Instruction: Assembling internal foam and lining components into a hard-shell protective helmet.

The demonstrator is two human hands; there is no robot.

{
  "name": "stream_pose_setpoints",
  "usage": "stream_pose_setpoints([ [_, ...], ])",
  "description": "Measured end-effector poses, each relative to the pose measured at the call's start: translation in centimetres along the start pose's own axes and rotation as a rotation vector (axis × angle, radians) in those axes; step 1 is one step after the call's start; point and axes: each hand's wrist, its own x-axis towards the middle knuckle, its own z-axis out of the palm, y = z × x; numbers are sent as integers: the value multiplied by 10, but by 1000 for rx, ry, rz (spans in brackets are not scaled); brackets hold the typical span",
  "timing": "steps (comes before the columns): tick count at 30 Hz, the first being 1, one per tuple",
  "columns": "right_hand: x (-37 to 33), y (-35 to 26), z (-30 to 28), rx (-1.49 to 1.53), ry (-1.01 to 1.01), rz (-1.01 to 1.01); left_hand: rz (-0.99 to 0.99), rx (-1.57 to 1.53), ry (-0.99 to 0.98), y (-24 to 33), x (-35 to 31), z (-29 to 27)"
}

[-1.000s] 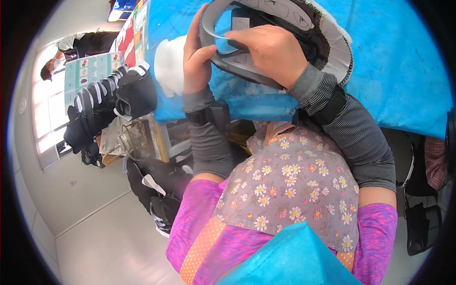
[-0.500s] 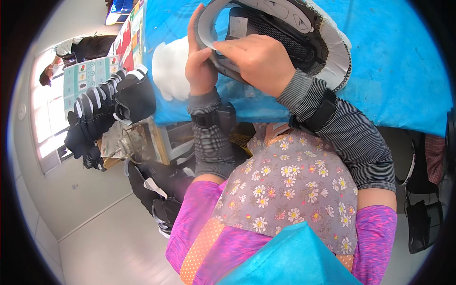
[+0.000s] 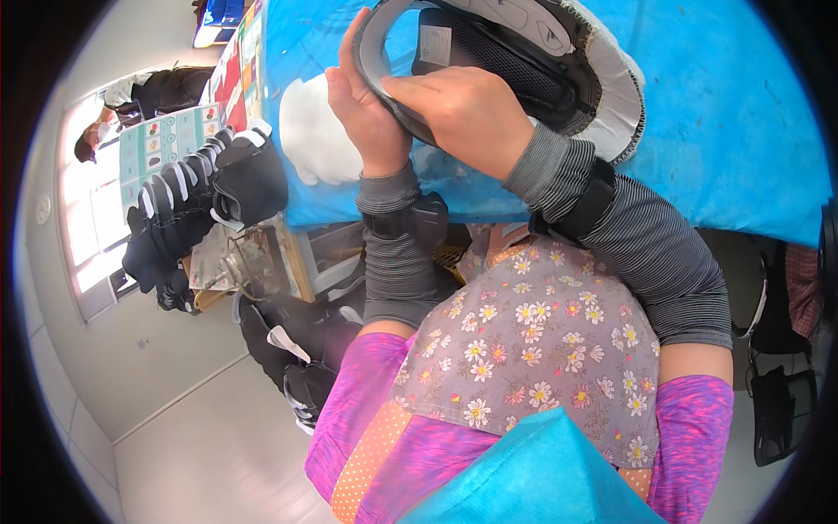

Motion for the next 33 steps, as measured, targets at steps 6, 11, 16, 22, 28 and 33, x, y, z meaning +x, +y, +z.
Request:
stream_pose_setpoints([
  [6,-3,3,1,72,-75,-25,-5,-5,25,-1,0,0],
  [11,-6,2,-3,85,-141,-30,-4,-51,22,-3,-3,-4],
  [16,-6,1,0,106,-119,-65,34,-66,115,-6,-4,-10],
  [22,-9,7,2,182,-154,-41,-38,559,-4,22,-13,-23],
  [28,26,-9,-33,-76,-71,-131,-62,838,115,36,-20,-24],
  [33,79,-11,-82,-347,-189,-154,7,909,-11,33,-16,-36],
])
